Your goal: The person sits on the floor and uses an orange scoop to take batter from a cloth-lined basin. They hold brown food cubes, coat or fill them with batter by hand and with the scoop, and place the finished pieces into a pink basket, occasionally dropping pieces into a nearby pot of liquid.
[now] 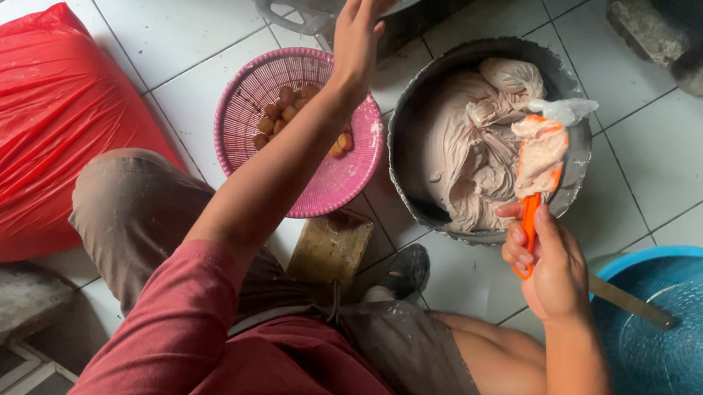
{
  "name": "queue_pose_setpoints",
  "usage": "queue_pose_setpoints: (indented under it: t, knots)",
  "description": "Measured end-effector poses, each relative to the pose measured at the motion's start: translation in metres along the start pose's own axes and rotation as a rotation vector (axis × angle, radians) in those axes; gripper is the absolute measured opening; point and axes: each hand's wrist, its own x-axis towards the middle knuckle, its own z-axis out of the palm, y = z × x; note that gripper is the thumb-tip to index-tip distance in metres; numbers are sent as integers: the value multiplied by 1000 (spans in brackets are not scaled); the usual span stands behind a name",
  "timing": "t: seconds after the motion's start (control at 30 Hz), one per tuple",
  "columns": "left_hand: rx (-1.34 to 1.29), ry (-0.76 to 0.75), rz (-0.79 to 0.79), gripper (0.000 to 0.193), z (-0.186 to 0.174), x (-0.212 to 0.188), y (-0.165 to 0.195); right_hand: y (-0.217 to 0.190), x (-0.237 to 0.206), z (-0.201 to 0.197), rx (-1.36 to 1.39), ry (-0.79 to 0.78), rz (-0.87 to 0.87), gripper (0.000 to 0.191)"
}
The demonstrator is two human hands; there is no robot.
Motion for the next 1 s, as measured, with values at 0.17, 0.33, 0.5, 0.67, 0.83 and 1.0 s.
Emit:
queue_pose_setpoints:
  t: [0.17,0.33,0.5,0.67,0.83,1.0]
  knots:
    - [415,232,-97,34,-50,-79,-82,2,-4,-7,170,20,50,50]
    - [1242,-105,-106,49,-96,-138,-147,7,-6,-11,201,43,54,50]
    - [1200,-205,-268,57,-107,-146,-157,5,-8,-9,157,75,78,49]
    - [1246,-83,-135,53,-107,-132,-157,4,-3,0,191,31,83,50]
    - [1276,-285,-315,42,-115,-134,-159,0,2,2,150,51,85,49]
    - [1041,85,-136,32,-86,-121,-133,1,12,-5,197,80,26,40]
